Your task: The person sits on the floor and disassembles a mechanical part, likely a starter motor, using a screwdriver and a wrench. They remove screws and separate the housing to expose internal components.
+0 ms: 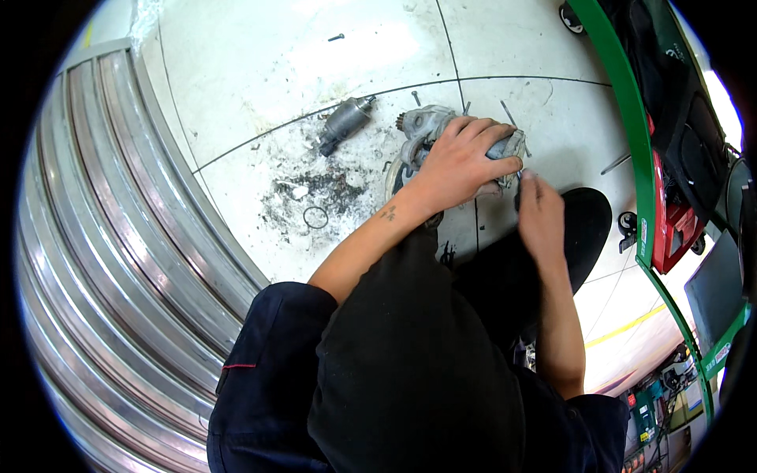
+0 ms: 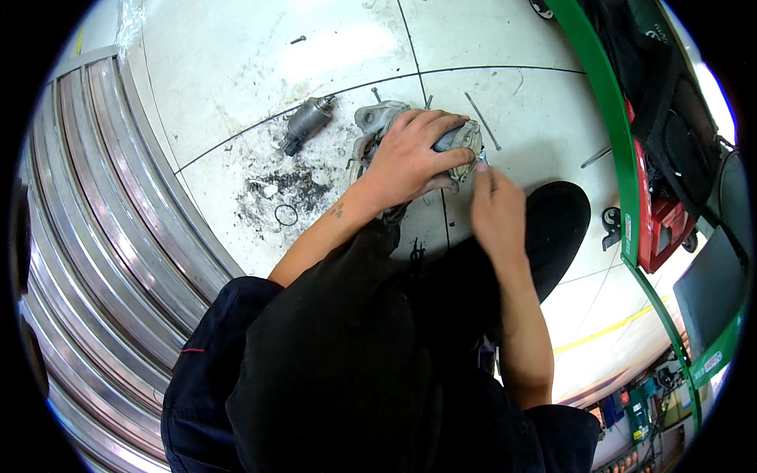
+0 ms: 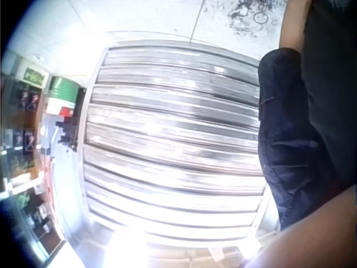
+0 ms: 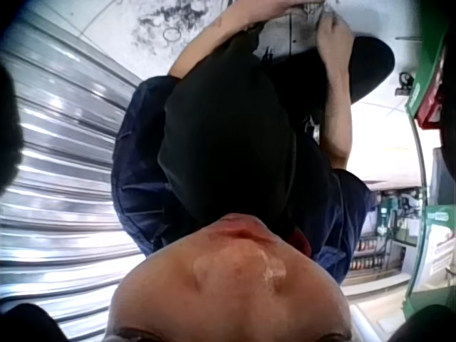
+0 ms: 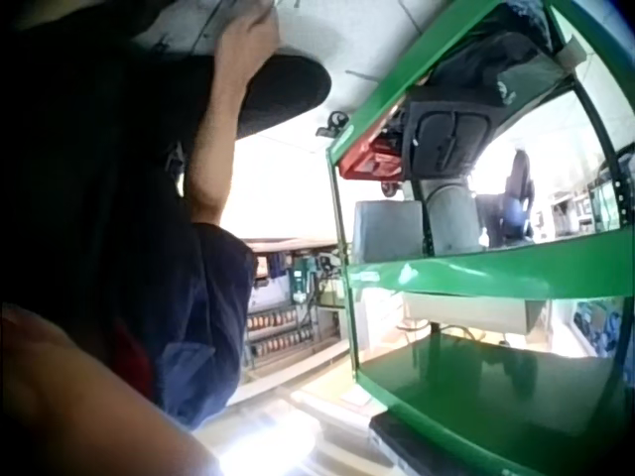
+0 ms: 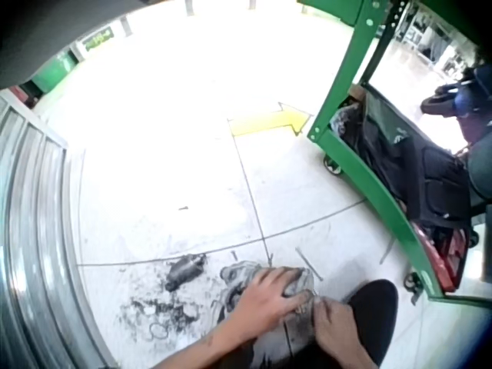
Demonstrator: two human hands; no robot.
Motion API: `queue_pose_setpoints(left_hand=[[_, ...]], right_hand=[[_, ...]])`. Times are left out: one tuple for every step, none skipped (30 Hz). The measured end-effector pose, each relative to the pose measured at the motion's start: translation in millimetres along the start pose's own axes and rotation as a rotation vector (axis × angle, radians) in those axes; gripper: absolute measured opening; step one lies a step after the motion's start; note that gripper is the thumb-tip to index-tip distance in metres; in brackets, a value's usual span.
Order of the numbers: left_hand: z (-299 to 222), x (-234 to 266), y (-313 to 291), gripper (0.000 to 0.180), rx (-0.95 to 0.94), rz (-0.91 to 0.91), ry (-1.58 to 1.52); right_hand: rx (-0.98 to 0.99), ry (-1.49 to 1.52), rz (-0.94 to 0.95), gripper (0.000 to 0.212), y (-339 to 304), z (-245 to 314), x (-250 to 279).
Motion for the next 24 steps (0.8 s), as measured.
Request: queue_pose_setpoints(left_hand=[[1, 0, 1, 0.055, 0.003, 0.008, -0.003], [1, 0, 2, 0.055, 0.004, 0.010, 0.003], [1, 0, 2, 0.056, 0.008, 0.012, 0.008], [1, 0, 3, 0.056, 0.005, 0.003, 0.011], [1, 0, 3, 0.057, 0.011, 0.017, 0.015], [1, 0, 3, 0.057, 0.008, 0.021, 0.017], [1, -1, 3, 0.058, 0.011, 0.034, 0.020], [0, 0, 3, 0.058, 0.011, 0.022, 0.019], [1, 0, 2, 0.058, 0.018, 0.020, 0.018], [1, 1, 1, 0.058, 0.027, 0.014, 0.013], [1, 0, 1, 0.058, 0.024, 0.021, 0.024], [1, 0, 1, 0.058, 0.021, 0.024, 0.033], [0, 1, 1, 0.059, 0.012, 0.013, 0.046], [1, 1, 1, 0.059, 0.020, 0.024, 0.041], [1, 1, 1, 0.059, 0.021, 0.020, 0.038], [1, 1, 1, 0.059, 0.019, 0.017, 0.033], [1, 0, 1, 0.059, 0.022, 0.022, 0.032], [2, 0, 1, 0.059, 0.027, 0.029, 0.031], [2, -1, 1, 0.059, 0.032, 0.033, 0.029], [2, -1, 1, 0.059, 0.028, 0.032, 0.031], [2, -1, 1, 0.058, 0.027, 0.030, 0.032], [2, 0, 0, 0.058, 0.026, 0.022, 0.038], [1, 0, 0, 0.056, 0.027, 0.018, 0.042], [2, 1, 0, 0.054, 0.028, 0.009, 0.048]], right_hand=[[0.008, -0.004, 0.007, 0.042, -9, 7, -5], [0.063, 0.018, 0.052, 0.040, -16, 15, -10], [0.084, 0.039, 0.029, 0.038, -18, 19, -11], [0.071, 0.058, -0.003, 0.036, -19, 19, -11], [0.051, 0.080, 0.006, 0.035, -19, 17, -14], [0.013, 0.110, 0.011, 0.033, -17, 12, -16], [0.030, 0.095, 0.014, 0.031, -17, 11, -18], [0.029, 0.088, 0.013, 0.029, -16, 8, -19], [0.015, 0.090, -0.016, 0.027, -17, 5, -18], [0.051, 0.176, -0.075, 0.026, -18, 4, -13], [0.070, 0.285, -0.160, 0.025, -21, 3, -6], [0.011, 0.413, -0.148, 0.025, -20, -1, -4], [-0.008, 0.494, -0.135, 0.025, -20, -3, -2], [0.004, 0.463, -0.137, 0.025, -19, -1, -1], [-0.020, 0.342, -0.071, 0.026, -17, 0, -3], [-0.096, 0.274, -0.032, 0.027, -15, -3, -4], [-0.114, 0.145, -0.021, 0.032, -13, -3, -6], [-0.064, 0.106, 0.012, 0.034, -12, 0, -7], [-0.044, 0.071, 0.020, 0.035, -11, 2, -9], [0.014, 0.043, 0.054, 0.036, -11, 5, -12], [0.052, -0.002, 0.005, 0.033, -12, 7, -11], [0.024, 0.046, 0.011, 0.033, -12, 5, -13], [0.037, 0.105, 0.033, 0.032, -13, 6, -14], [0.008, 0.162, 0.015, 0.032, -14, 4, -13]])
Point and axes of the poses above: each hand's wrist, its own y-axis towards the middle knuckle, its own x-axis out of the back of the hand, z = x × y, the point moved 6 cm from there along y, towards the middle knuckle, and after that the axes turned 15 degrees about -x, right-handed, at the moved point
